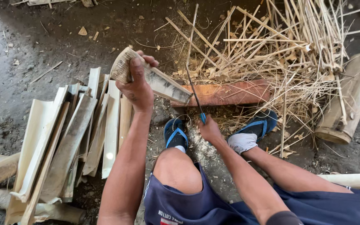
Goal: The person uses a knife to split bamboo strips into thinner slats. They hold the bamboo against a wooden block and repeatedly push the knife through the material, separating it into smaller pieces.
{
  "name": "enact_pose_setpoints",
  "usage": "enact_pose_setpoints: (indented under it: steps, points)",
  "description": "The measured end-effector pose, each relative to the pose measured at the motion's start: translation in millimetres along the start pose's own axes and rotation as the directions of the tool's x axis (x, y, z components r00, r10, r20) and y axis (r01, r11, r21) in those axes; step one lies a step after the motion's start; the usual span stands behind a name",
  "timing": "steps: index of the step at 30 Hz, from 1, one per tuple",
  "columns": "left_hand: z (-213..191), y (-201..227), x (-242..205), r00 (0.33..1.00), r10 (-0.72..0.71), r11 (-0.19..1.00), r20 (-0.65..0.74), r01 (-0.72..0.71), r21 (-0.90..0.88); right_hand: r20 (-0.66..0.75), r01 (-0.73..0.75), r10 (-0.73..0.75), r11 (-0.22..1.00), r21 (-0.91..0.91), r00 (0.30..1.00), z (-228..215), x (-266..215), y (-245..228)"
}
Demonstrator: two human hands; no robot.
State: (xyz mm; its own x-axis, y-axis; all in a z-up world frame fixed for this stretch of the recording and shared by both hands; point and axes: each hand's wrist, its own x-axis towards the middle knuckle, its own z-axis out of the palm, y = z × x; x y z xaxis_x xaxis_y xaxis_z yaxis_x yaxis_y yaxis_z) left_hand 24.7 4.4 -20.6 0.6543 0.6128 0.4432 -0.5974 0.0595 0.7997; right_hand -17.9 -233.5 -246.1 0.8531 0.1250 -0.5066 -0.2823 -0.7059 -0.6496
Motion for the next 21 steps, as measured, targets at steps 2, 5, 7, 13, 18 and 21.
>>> enact_pose_setpoints:
  steps: [2, 5, 7, 13, 18, 21]
  points:
    - [-9, -1, 3, 0.993, -0.005, 1.000, 0.120, 0.008, -0.024, 0.004, 0.134, -0.134, 0.989, 0.065, 0.991, -27, -34, -38]
    - [-27, -3, 1, 0.949, -0.037, 0.995, 0.313, 0.064, -0.075, 0.068, 0.183, -0.190, 0.979, 0.091, 0.980, -63, -85, -88]
    - [-31, -8, 5, 0.919, -0.059, 0.985, 0.389, 0.116, -0.125, -0.019, 0.415, -0.416, 0.902, 0.120, 0.909, -77, -113, -102]
    - [-42, -3, 2, 0.939, -0.074, 0.983, 0.337, 0.125, -0.134, 0.054, 0.305, -0.307, 0.951, 0.044, 0.950, -82, -107, -117]
    - [-40, 0, -2, 0.949, -0.086, 0.981, 0.302, 0.134, -0.142, 0.005, 0.379, -0.379, 0.926, 0.009, 0.926, -62, -97, -88]
    - [-40, 4, -4, 0.952, -0.086, 0.985, 0.293, 0.126, -0.118, -0.036, 0.244, -0.244, 0.970, -0.005, 0.969, -27, -48, -41]
